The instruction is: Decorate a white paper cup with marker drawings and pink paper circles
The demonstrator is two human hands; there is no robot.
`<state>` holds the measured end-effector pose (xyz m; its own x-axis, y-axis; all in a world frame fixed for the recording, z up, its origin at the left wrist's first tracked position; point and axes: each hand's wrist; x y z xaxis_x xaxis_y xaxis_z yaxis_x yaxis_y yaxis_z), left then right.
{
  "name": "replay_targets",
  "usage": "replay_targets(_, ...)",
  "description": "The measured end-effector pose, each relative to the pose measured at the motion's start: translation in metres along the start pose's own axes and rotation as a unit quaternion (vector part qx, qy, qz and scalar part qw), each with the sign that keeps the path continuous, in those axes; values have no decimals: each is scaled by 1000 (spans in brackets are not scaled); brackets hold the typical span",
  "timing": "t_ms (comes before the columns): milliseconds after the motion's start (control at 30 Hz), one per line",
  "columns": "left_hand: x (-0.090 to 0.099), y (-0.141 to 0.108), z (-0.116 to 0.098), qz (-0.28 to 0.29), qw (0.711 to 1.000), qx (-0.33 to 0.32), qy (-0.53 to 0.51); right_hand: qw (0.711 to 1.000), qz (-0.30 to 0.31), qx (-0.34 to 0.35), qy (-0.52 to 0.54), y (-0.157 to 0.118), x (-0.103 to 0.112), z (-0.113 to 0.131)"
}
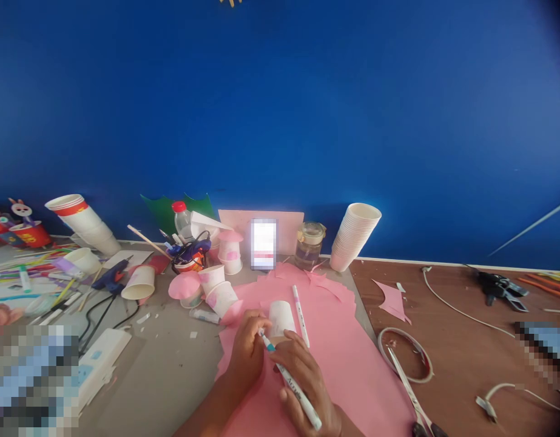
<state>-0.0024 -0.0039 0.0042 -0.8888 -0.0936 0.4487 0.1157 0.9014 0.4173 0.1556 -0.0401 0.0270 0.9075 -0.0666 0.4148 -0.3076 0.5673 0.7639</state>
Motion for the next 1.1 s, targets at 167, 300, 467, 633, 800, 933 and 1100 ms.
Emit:
replay_targets(167,0,-1,-1,2,999,-34,18,1000,-10,22,-13,0,2,-2)
replay_targets(300,1,-4,-1,19,997,-72,36,1000,-8,12,-19,-4,-1,-3)
replay_targets(467,4,-7,-1,34,993,-105,38,998,-35,-37,-30,-12,-7,-3)
replay_targets(633,5,-5,-6,0,996,-38,-75,998,1,-47,34,-9,-8,-1)
replay_targets(800,6,1,-11,-5,926,163,-341,995,-2,-80,60,-9,-10,-6)
replay_targets(933,7,7,-17,11,821,247,-515,996,-3,-79,51,-13,-13,-8)
replay_targets(1100,4,8,-27,35,769,299,-564,998,37,-52,0,-8,-15,-5)
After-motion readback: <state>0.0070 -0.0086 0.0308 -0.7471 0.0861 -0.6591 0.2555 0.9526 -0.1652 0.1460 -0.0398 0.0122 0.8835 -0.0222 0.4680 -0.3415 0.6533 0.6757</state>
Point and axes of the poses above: each hand's wrist, its own y-axis towards the middle knuckle, its own x-axis out of the back of the hand, z = x × y, and after that the axes turned 1 degree about z, right-handed
